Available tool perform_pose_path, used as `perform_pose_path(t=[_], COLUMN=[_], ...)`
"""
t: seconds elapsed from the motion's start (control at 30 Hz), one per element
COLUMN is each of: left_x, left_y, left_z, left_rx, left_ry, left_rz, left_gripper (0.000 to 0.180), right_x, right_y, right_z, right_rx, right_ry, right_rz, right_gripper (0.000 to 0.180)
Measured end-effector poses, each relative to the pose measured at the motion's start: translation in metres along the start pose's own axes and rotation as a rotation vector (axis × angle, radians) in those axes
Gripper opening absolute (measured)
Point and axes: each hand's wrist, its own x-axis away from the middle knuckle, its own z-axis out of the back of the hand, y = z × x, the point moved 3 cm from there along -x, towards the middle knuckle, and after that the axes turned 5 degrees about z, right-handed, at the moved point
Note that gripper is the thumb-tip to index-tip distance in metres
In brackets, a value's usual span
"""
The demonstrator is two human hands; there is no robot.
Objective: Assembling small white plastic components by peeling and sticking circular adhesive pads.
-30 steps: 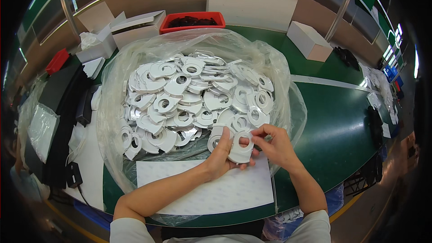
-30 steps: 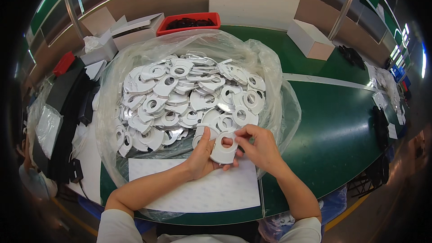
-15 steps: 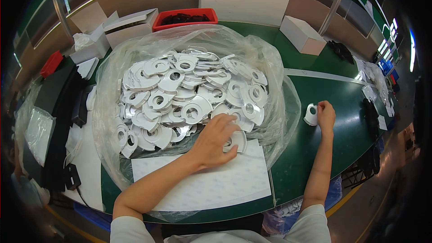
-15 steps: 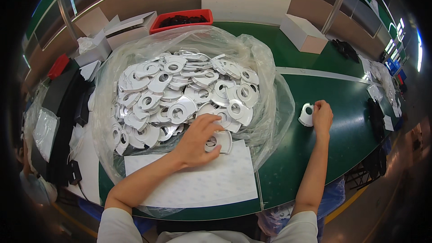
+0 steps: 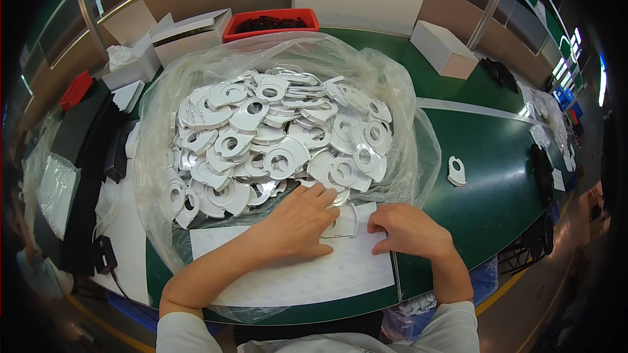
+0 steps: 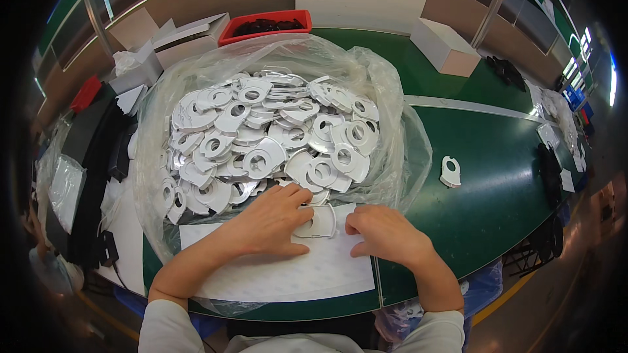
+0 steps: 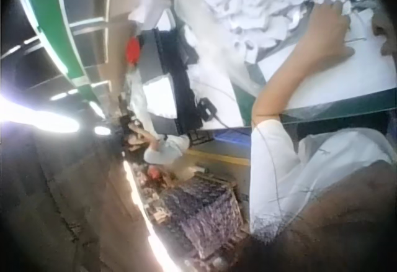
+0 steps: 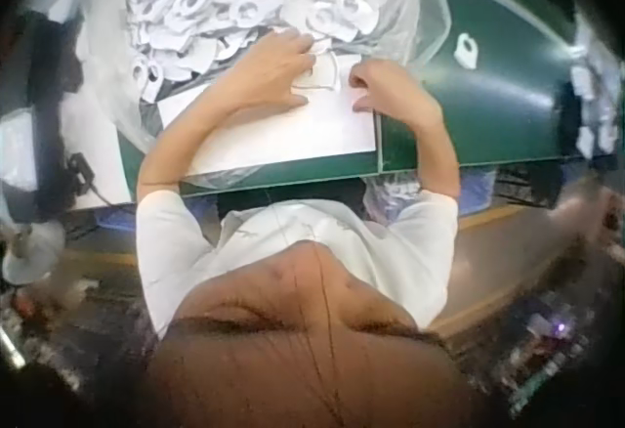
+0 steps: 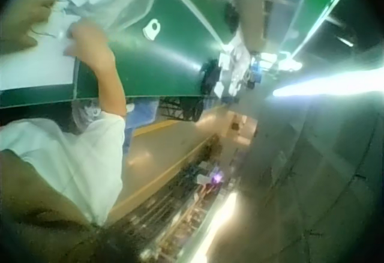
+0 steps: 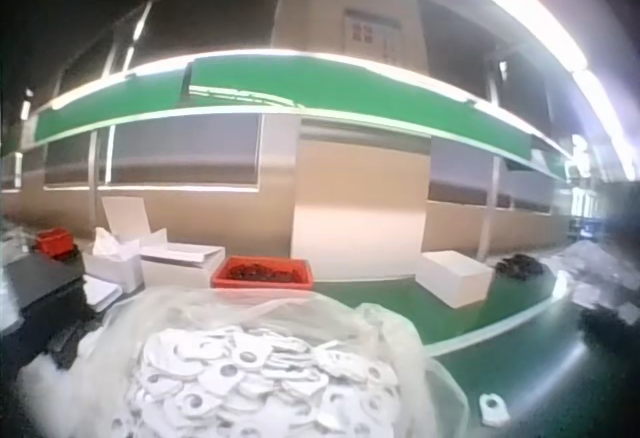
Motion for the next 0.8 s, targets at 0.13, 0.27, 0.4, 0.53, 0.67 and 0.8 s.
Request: perform_pose_path(t=[0.13,0.27,0.4,0.53,0.67,0.8], left_x=[-0.001,-0.005,-0.008,-0.013,-0.019,-0.019], left_y=[-0.007,-0.003,-0.007,-0.017,-0.007,0.005], left_z=[-0.008,0.003,0.013,0.008,-0.012,-0.033], left_rx=[-0.026,-0.057,0.381,0.667,1.938,2.365], left_ry=[-0.052,0.015,0.299,0.201,0.038,0.030], left_rz=[0.019,0.000,0.043,0.230,0.440,0.370], left_gripper=[0.028,0.019,0.020,0.030,0.046,0.054], right_x=[-0.003,-0.007,-0.012,-0.009,-0.006,-0.003], right_y=[0.000,0.005,0.010,0.014,0.005,0.003], right_z=[-0.005,-0.005,-0.002,-0.008,-0.009,-0.009], right_rx=[0.096,0.075,-0.005,-0.020,0.017,0.011], right_ry=[0.052,0.033,-0.042,-0.013,-0.017,0.105], right_rz=[-0.055,-0.033,0.005,0.043,-0.005,-0.068], right_gripper=[0.035,0.035,0.034,0.035,0.036,0.037])
